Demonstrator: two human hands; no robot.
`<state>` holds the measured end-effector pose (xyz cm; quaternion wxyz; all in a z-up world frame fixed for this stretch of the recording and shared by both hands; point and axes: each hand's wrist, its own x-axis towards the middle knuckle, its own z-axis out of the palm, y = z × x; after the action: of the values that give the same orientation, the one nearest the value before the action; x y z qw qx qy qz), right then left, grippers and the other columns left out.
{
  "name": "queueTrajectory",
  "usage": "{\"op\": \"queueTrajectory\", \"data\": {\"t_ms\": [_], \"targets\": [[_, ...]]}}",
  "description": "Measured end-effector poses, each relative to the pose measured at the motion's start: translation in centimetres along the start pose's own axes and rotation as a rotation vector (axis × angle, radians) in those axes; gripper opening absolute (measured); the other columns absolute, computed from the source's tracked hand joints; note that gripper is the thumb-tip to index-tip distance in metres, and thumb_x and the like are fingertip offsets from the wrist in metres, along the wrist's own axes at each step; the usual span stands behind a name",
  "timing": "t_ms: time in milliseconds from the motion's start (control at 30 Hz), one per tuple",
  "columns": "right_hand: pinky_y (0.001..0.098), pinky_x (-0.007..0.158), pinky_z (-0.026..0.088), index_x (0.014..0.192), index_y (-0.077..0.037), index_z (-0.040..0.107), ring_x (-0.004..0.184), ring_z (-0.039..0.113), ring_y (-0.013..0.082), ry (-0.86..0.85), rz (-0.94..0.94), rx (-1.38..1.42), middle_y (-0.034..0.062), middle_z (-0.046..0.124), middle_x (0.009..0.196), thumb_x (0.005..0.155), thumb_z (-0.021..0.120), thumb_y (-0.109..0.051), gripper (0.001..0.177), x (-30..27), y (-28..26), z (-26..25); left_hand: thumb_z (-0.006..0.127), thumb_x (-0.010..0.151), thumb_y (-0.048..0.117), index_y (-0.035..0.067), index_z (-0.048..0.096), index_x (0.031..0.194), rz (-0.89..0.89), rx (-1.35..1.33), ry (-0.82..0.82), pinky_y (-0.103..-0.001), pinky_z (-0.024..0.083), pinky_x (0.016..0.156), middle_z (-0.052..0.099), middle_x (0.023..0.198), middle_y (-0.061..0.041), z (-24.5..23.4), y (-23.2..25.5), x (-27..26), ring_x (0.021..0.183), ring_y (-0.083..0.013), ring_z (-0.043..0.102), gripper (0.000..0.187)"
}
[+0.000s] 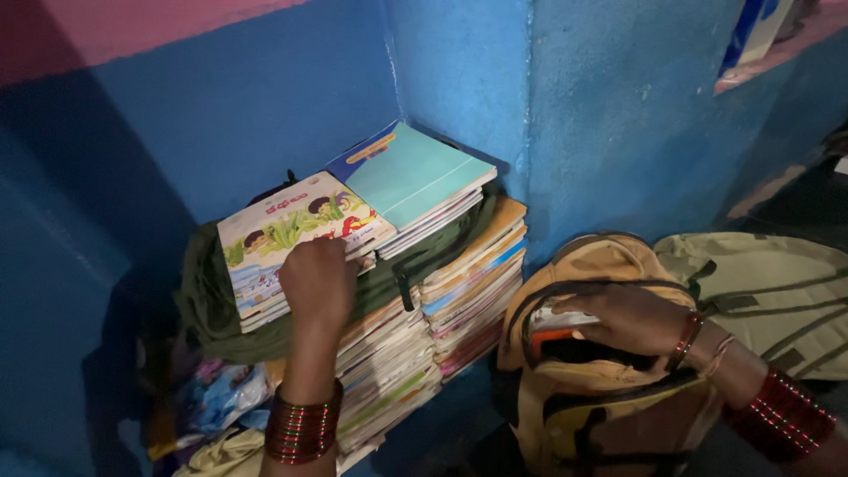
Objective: The person organizes a stack of books and notebooks, including a small slate, and places them into a yellow backpack one by one.
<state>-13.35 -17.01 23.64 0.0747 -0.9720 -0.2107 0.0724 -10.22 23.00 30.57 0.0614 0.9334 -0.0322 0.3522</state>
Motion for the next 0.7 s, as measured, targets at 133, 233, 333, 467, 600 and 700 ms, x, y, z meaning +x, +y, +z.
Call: {"op": "queueTrajectory", "data": {"t_ms": [133, 233, 333, 467, 600, 700], "targets": [[0.0375, 0.09, 0.056, 0.142, -0.034, 0.061, 0.103, 0.071, 0.019, 0.063, -0.073, 0.019, -0.0009, 0.072, 0.115, 0.092, 0.064, -0.034, 0.05, -0.4, 0.0, 0.1, 0.083, 0.075, 0.04, 0.003, 0.078, 0.078, -0.04, 0.069, -0.065, -0.048, 0.058, 0.07, 0.073, 0.082, -0.018, 0.5, 0.6, 0.5, 0.079, -0.0374, 0.072, 0.037], [0.0379, 0.093, 0.055, 0.143, -0.036, 0.06, 0.105, 0.069, 0.0182, -0.009, -0.008, -0.011, -0.0002, 0.071, 0.114, 0.094, 0.063, -0.035, 0.05, -0.3, 0.1, 0.0, 0.079, 0.078, 0.028, 0.004, 0.078, 0.076, 0.002, 0.118, -0.018, -0.046, 0.059, 0.07, 0.073, 0.081, -0.017, 0.8, 0.9, 0.4, 0.078, -0.0354, 0.072, 0.024], [0.0384, 0.094, 0.055, 0.142, -0.034, 0.06, 0.107, 0.07, 0.0187, 0.022, -0.026, 0.001, -0.0018, 0.071, 0.118, 0.093, 0.064, -0.036, 0.049, -0.3, 0.1, 0.1, 0.078, 0.082, 0.028, 0.003, 0.078, 0.081, -0.07, 0.118, -0.069, -0.045, 0.059, 0.072, 0.074, 0.085, -0.018, 0.6, 1.5, 0.4, 0.082, -0.0348, 0.073, 0.025], [0.0396, 0.094, 0.054, 0.143, -0.032, 0.059, 0.11, 0.068, 0.0217, 0.067, -0.114, 0.036, 0.0005, 0.07, 0.124, 0.091, 0.066, -0.033, 0.052, -0.3, -0.5, -0.4, 0.081, 0.074, 0.029, 0.002, 0.078, 0.083, 0.008, 0.066, 0.038, -0.046, 0.058, 0.075, 0.075, 0.091, -0.016, -0.8, 1.4, -0.1, 0.088, -0.035, 0.071, 0.028], [0.0415, 0.093, 0.053, 0.138, -0.028, 0.062, 0.109, 0.069, 0.0241, 0.13, -0.209, 0.09, 0.0015, 0.071, 0.129, 0.089, 0.069, -0.03, 0.05, -0.2, -1.7, -1.0, 0.083, 0.074, 0.036, 0.003, 0.076, 0.108, 0.143, -0.122, 0.162, -0.048, 0.052, 0.089, 0.073, 0.108, -0.018, 0.2, 2.2, 0.0, 0.105, -0.0359, 0.065, 0.048], [0.0388, 0.092, 0.055, 0.134, -0.035, 0.066, 0.102, 0.073, 0.0212, 0.053, -0.131, 0.096, -0.0016, 0.076, 0.112, 0.091, 0.065, -0.03, 0.044, -0.1, -3.2, -1.5, 0.083, 0.072, 0.041, 0.002, 0.071, 0.118, 0.27, -0.107, 0.306, -0.052, 0.048, 0.091, 0.07, 0.118, -0.02, 3.2, 4.5, 1.0, 0.113, -0.038, 0.061, 0.062]]}}
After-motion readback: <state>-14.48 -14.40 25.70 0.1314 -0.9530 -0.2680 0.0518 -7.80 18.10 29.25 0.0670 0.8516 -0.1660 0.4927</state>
